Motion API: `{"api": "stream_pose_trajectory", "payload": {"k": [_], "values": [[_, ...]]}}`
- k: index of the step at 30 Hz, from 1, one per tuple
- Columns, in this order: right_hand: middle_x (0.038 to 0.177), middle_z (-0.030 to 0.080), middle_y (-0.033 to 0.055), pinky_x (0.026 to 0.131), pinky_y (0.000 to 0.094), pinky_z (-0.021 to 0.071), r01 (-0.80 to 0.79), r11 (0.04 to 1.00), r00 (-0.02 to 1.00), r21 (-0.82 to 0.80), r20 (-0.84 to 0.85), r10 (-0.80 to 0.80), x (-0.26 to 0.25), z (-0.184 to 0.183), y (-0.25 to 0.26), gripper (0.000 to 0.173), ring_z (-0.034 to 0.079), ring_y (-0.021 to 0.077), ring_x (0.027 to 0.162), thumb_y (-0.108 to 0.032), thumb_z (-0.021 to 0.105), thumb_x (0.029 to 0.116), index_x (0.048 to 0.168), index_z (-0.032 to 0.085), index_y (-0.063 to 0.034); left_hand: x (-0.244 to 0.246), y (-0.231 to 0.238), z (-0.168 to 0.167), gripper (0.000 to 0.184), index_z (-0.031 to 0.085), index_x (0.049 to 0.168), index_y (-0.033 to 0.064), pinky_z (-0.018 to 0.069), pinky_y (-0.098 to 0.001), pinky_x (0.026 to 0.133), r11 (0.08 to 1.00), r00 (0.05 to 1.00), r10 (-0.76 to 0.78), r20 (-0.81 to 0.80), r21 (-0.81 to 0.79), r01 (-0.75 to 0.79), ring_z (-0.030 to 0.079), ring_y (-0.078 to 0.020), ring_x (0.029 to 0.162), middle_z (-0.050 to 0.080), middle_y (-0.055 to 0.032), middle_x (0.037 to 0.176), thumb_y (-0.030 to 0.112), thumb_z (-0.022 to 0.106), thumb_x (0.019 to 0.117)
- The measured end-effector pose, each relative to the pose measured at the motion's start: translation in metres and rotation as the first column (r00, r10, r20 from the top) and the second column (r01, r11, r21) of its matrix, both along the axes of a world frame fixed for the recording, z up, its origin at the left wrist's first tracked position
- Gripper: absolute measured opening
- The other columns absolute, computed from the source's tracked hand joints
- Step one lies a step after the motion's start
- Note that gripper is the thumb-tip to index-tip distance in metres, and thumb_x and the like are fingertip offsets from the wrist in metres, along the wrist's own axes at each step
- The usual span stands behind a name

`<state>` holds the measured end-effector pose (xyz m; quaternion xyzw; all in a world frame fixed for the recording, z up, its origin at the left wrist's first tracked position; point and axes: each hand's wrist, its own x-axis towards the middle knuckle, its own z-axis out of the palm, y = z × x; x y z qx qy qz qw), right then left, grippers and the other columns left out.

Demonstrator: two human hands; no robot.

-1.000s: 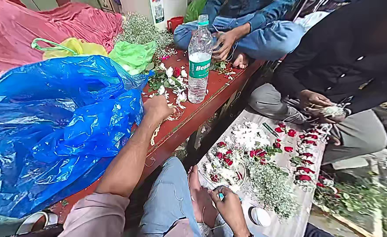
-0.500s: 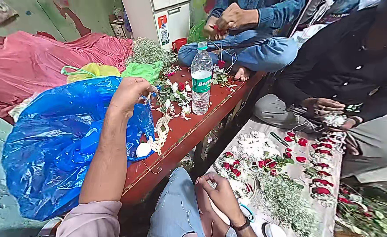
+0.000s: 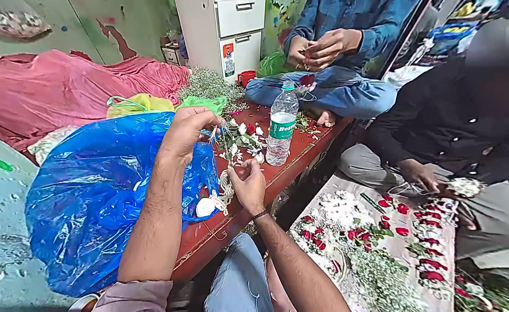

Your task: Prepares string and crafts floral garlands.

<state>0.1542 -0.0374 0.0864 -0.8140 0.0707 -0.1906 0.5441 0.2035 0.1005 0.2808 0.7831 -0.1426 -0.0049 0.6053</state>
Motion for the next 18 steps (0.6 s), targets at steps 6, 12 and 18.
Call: {"api": "stream_pose_trajectory", "payload": {"k": [6, 12, 18], "values": [[0.086, 0.071, -0.0051, 0.071, 0.0461, 0.0569, -0.110, 0.994, 0.994, -0.026, -0.030, 0.109, 0.005, -0.003, 0.003, 0.015, 0.067, 0.0132, 0.077, -0.036, 0.073, 0.0907, 0.091, 0.076, -0.0215, 0.005, 0.003, -0.001, 0.021, 0.071, 0.090, 0.0068, 0.0577, -0.0299, 0.067, 0.997, 1.000, -0.020, 0.003, -0.075, 0.020, 0.069, -0.0140, 0.079, 0.073, -0.0045, 0.091, 0.016, 0.055, 0.0993], [0.095, 0.072, -0.0041, 0.074, 0.0448, 0.0605, -0.185, 0.981, 0.983, 0.059, 0.003, 0.186, 0.010, 0.000, 0.004, 0.039, 0.070, 0.0134, 0.083, -0.045, 0.078, 0.0867, 0.116, 0.069, -0.0192, 0.006, 0.008, -0.002, 0.019, 0.072, 0.087, 0.0090, 0.0568, -0.0354, 0.075, 0.988, 1.000, 0.016, 0.021, -0.153, -0.013, 0.067, -0.0156, 0.087, 0.072, -0.0033, 0.092, 0.019, 0.059, 0.0956], [0.089, 0.076, -0.0053, 0.075, 0.0399, 0.0603, -0.205, 0.962, 0.978, 0.182, 0.076, 0.194, 0.009, 0.013, 0.006, 0.021, 0.071, 0.0082, 0.079, -0.036, 0.068, 0.0977, 0.104, 0.080, -0.0201, 0.008, 0.007, -0.005, 0.021, 0.071, 0.092, 0.0055, 0.0575, -0.0411, 0.084, 0.985, 1.000, 0.011, 0.002, -0.171, -0.010, 0.069, -0.0208, 0.097, 0.073, -0.0086, 0.104, 0.018, 0.055, 0.0975]]}}
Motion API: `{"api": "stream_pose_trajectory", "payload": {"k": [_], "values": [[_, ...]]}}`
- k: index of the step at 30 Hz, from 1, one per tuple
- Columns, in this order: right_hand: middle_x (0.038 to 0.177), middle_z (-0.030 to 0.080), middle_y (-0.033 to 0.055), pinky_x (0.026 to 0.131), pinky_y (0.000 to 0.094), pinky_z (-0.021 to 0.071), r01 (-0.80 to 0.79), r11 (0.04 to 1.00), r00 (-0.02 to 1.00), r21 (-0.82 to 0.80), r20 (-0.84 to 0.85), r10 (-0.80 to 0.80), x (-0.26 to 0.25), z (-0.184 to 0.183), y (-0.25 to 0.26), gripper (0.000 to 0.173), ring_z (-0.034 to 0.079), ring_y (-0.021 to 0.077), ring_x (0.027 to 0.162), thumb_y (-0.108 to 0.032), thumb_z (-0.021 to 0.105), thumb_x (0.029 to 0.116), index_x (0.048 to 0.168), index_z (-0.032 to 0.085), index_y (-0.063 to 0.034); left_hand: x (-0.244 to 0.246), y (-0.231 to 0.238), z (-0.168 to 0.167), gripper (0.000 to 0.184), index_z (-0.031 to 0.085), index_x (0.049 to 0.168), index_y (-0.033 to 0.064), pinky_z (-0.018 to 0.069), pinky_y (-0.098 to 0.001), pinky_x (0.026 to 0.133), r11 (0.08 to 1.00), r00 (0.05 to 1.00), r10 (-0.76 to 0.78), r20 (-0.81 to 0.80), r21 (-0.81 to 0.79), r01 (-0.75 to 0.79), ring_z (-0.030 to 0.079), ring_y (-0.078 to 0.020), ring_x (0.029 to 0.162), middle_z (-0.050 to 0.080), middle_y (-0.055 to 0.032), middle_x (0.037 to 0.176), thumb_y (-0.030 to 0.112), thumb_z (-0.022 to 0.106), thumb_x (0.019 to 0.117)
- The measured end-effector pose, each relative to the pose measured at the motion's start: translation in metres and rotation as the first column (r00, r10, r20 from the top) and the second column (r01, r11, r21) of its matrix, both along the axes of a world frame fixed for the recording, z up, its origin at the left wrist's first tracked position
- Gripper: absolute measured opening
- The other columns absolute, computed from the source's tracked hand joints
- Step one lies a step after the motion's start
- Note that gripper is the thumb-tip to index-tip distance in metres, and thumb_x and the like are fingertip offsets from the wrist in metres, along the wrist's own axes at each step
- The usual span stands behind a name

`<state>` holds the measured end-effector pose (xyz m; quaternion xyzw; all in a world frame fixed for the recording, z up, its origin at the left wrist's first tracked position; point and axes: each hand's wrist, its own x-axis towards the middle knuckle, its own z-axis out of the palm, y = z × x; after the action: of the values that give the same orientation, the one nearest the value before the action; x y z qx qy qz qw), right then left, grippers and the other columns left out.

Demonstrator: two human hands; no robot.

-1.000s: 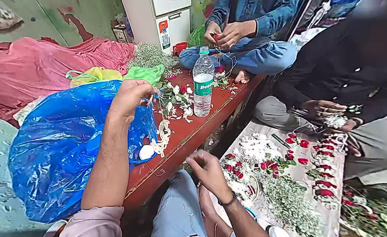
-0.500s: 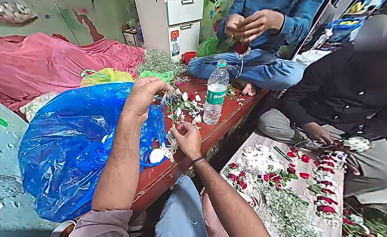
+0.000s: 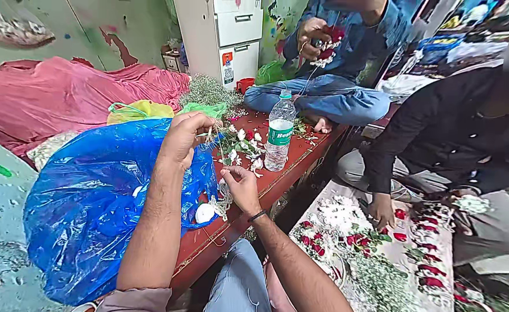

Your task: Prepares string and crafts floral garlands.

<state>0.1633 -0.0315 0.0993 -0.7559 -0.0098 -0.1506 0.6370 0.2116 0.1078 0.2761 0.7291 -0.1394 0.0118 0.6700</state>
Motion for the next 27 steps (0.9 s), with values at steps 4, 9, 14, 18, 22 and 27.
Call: {"api": "stream_pose_trajectory", "payload": {"k": [4, 9, 14, 18, 22, 27], "values": [[0.091, 0.077, -0.0039, 0.075, 0.0388, 0.0580, -0.055, 0.998, 0.998, 0.001, 0.029, 0.055, -0.002, 0.000, -0.022, 0.027, 0.070, 0.0081, 0.080, -0.037, 0.062, 0.1027, 0.108, 0.081, -0.0185, 0.005, 0.008, -0.008, 0.025, 0.070, 0.100, 0.0018, 0.0577, -0.0468, 0.087, 0.995, 0.996, 0.061, -0.064, -0.073, -0.065, 0.070, -0.0272, 0.103, 0.073, -0.0145, 0.112, 0.019, 0.052, 0.0975], [0.094, 0.076, 0.0069, 0.078, 0.0377, 0.0596, -0.200, 0.943, 0.978, 0.266, 0.103, 0.179, -0.007, 0.020, -0.057, 0.025, 0.071, 0.0163, 0.083, -0.013, 0.052, 0.1040, 0.102, 0.075, -0.0037, 0.004, 0.008, -0.008, 0.035, 0.063, 0.110, -0.0016, 0.0586, -0.0521, 0.091, 0.990, 0.989, 0.039, -0.143, -0.132, -0.058, 0.073, -0.0341, 0.101, 0.075, -0.0201, 0.108, 0.022, 0.038, 0.1057], [0.085, 0.067, 0.0036, 0.076, 0.0375, 0.0569, -0.310, 0.679, 0.950, 0.666, 0.192, 0.245, -0.016, 0.037, -0.095, 0.032, 0.064, 0.0155, 0.076, -0.019, 0.039, 0.1029, 0.093, 0.068, -0.0085, 0.021, 0.018, -0.029, 0.023, 0.061, 0.103, 0.0143, 0.0552, -0.0308, 0.062, 0.998, 0.980, -0.024, -0.196, 0.047, 0.034, 0.061, -0.0131, 0.065, 0.062, 0.0002, 0.077, 0.028, 0.043, 0.1059], [0.087, 0.069, 0.0026, 0.073, 0.0317, 0.0554, -0.158, 0.737, 0.987, 0.657, 0.086, 0.136, -0.020, 0.022, -0.111, 0.031, 0.064, 0.0123, 0.076, -0.018, 0.042, 0.1023, 0.089, 0.069, -0.0098, 0.034, 0.029, -0.046, 0.035, 0.060, 0.132, 0.0175, 0.0485, -0.0273, 0.065, 0.877, 0.973, -0.206, -0.105, 0.421, 0.231, 0.057, -0.0090, 0.072, 0.065, -0.0004, 0.091, 0.026, 0.066, 0.0993], [0.084, 0.069, 0.0017, 0.067, 0.0293, 0.0526, -0.041, 0.769, 0.996, 0.638, -0.036, 0.083, -0.017, 0.005, -0.117, 0.030, 0.062, 0.0106, 0.073, -0.017, 0.045, 0.1017, 0.086, 0.069, -0.0101, 0.032, 0.029, -0.048, 0.013, 0.076, 0.097, 0.0105, 0.0456, -0.0223, 0.059, 0.819, 0.964, -0.261, -0.044, 0.519, 0.246, 0.057, -0.0039, 0.067, 0.072, 0.0016, 0.086, 0.020, 0.067, 0.0993], [0.119, 0.074, 0.0031, 0.080, 0.0372, 0.0565, -0.185, 0.937, 0.976, 0.297, -0.056, 0.210, -0.034, -0.010, -0.116, 0.027, 0.068, 0.0156, 0.099, -0.016, 0.055, 0.1012, 0.119, 0.076, -0.0116, 0.037, 0.023, -0.056, 0.021, 0.069, 0.096, 0.0133, 0.0510, -0.0253, 0.060, 0.982, 0.979, -0.151, -0.138, 0.090, 0.164, 0.058, -0.0077, 0.066, 0.065, 0.0027, 0.081, 0.031, 0.060, 0.1026]]}}
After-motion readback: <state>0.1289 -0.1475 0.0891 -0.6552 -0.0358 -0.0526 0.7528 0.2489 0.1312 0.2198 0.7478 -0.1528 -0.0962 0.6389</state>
